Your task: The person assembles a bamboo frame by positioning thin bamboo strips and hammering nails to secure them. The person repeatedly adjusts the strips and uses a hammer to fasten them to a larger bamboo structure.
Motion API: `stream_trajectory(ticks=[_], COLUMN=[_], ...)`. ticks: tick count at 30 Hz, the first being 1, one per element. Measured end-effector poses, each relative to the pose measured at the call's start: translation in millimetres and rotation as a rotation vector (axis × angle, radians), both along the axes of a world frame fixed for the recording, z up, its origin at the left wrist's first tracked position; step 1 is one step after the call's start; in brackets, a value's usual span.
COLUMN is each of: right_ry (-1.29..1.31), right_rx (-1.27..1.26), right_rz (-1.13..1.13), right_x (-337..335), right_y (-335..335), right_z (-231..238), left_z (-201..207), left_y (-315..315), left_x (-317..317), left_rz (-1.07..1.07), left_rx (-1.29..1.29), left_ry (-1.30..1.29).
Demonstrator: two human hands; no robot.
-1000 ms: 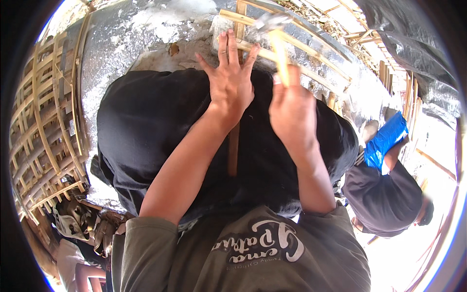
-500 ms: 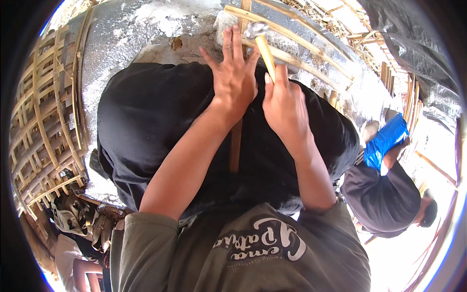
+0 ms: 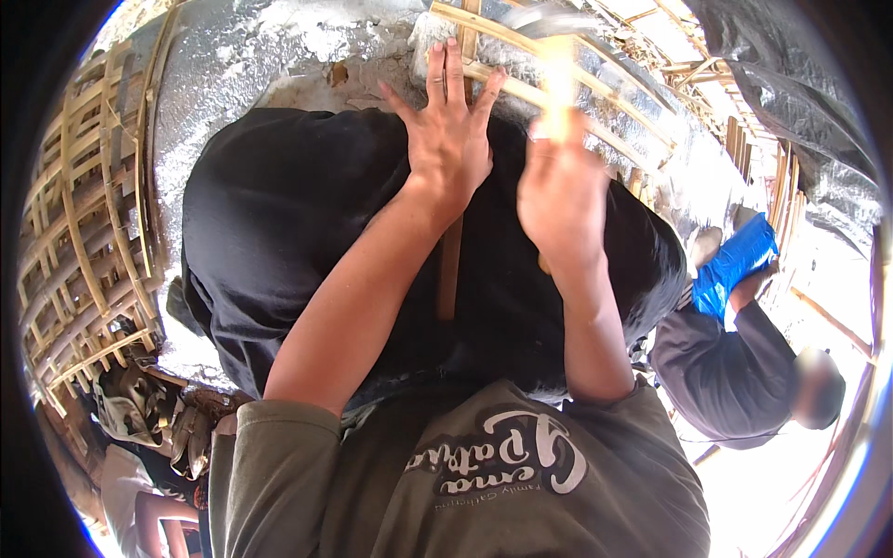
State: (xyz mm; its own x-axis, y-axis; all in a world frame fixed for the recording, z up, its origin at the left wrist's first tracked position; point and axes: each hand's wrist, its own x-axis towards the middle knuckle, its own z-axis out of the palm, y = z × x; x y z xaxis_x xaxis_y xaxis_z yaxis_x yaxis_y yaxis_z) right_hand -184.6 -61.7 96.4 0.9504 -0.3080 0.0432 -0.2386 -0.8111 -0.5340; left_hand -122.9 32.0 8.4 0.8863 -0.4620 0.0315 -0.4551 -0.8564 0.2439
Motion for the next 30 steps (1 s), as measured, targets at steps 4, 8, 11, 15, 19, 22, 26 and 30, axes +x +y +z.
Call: stream_trajectory(ticks=[4,8,11,15,19,22,26,30], right_ry=[-0.148,-0.009,-0.024,-0.030,-0.164,-0.266,0.014,-0.199], right_rx=[0.031,0.045,0.066,0.001,0.178,0.140,0.052,0.033], right_rz=[0.045,0.009,0.027,-0.030,-0.017,-0.125,0.015,-0.093], right_x=[3.7,1.4,-4.1,-1.6,-7.9,-7.8,-5.3,-6.8], right_y=[0.7,6.9,7.0,8.5,3.7,7.0,5.4,7.9], right_z=[-0.4,-10.0,7.4,-5.8,-3.4,-14.6,-15.7,-4.3], left_z=[-2.7,-1.3,-3.1,-4.7,-4.4,-5.1,-7.1,-10.0], left_y=[-3.5,1.0,2.8,-0.7,-1.1,-1.3,-2.0,-2.6], left_x=[5.7,-0.8,0.5,1.0,-0.1,-1.7,1.1,0.8], left_rz=[0.011,0.010,0.014,0.010,-0.003,0.000,0.001,-0.012], left_rx=[-0.032,-0.053,-0.058,-0.085,-0.059,-0.066,-0.058,-0.057], left_ry=[-0.041,0.009,-0.001,-0.043,-0.035,-0.042,-0.084,-0.114])
